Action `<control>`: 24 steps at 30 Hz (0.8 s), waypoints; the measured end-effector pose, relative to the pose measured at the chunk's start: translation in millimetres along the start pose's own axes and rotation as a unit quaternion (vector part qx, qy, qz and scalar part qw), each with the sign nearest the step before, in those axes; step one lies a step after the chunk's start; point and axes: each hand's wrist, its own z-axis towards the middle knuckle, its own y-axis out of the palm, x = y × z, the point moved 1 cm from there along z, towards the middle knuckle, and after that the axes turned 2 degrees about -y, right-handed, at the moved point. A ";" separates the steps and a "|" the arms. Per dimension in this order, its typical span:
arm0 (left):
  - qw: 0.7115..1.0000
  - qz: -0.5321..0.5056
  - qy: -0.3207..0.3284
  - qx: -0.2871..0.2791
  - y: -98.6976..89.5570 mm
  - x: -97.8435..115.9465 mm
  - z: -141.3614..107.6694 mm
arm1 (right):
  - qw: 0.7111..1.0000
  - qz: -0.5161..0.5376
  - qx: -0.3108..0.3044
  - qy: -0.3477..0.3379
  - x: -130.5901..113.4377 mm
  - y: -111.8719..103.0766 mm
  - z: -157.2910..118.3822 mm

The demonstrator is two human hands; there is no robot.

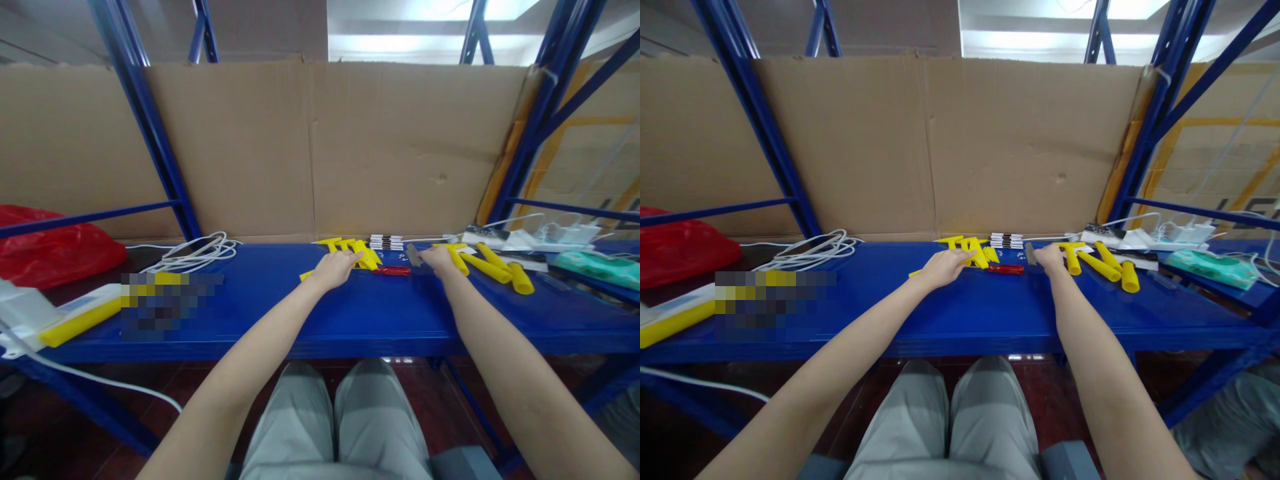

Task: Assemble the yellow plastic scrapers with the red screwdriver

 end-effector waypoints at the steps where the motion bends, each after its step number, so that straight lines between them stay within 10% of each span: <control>1: 1.000 -0.003 0.004 0.000 0.0 0.2 0.0 | 1.000 -0.014 -0.012 0.024 -1.8 1.3 -0.3; 6: 1.000 -0.005 0.020 -0.005 -1.7 2.0 -0.2 | 0.993 -0.045 -0.015 0.109 -9.2 4.9 -0.4; 16: 1.000 0.001 0.031 0.003 -4.9 4.7 -1.8 | 0.991 -0.121 -0.026 0.057 -20.7 -2.5 -10.5; 20: 1.000 -0.006 0.030 0.006 -4.9 5.6 -1.8 | 0.989 -0.050 -0.001 -0.137 -38.9 0.0 -18.3; 24: 0.999 -0.016 0.042 0.007 -3.0 4.8 -1.4 | 0.915 0.028 0.021 -0.403 -58.3 12.1 -28.3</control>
